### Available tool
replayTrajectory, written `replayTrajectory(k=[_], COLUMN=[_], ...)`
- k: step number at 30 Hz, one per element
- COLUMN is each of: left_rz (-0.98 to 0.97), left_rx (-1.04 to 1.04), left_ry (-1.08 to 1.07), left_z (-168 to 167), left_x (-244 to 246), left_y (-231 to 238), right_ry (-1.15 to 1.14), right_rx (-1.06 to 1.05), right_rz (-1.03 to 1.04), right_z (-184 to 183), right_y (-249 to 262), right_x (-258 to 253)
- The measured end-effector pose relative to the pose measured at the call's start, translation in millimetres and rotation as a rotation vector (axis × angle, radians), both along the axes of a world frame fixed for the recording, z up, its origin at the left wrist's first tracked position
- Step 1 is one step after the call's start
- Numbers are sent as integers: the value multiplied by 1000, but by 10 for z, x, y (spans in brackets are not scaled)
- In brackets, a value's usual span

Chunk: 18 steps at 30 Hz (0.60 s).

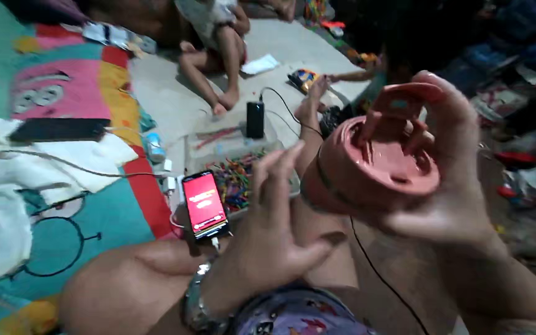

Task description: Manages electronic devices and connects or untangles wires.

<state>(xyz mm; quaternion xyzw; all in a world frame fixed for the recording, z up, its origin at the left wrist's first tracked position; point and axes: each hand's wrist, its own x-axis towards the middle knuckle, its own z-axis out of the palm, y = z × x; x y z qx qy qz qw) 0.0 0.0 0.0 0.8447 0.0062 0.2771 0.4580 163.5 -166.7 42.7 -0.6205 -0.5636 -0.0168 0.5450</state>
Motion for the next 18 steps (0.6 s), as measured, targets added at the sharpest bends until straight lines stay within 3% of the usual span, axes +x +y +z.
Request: replayTrajectory(k=[4,10,14,18], left_rz=[91,336,412,474], left_rx=[40,44,57,24], left_ry=[76,247,288,226], left_z=[-247,-571,-677,-844], left_x=[-115,-446,-611,-749], left_y=[398,969,1228,1437], right_ry=[194,471,694,719], right_rx=[-102,-275,-333,-383], right_rz=[-463,-1056,-1297,-1403], right_z=[-680,-2078,-2724,-2954], right_y=[-460,-1114,-1316,-1297], right_x=[400,905,1011,944])
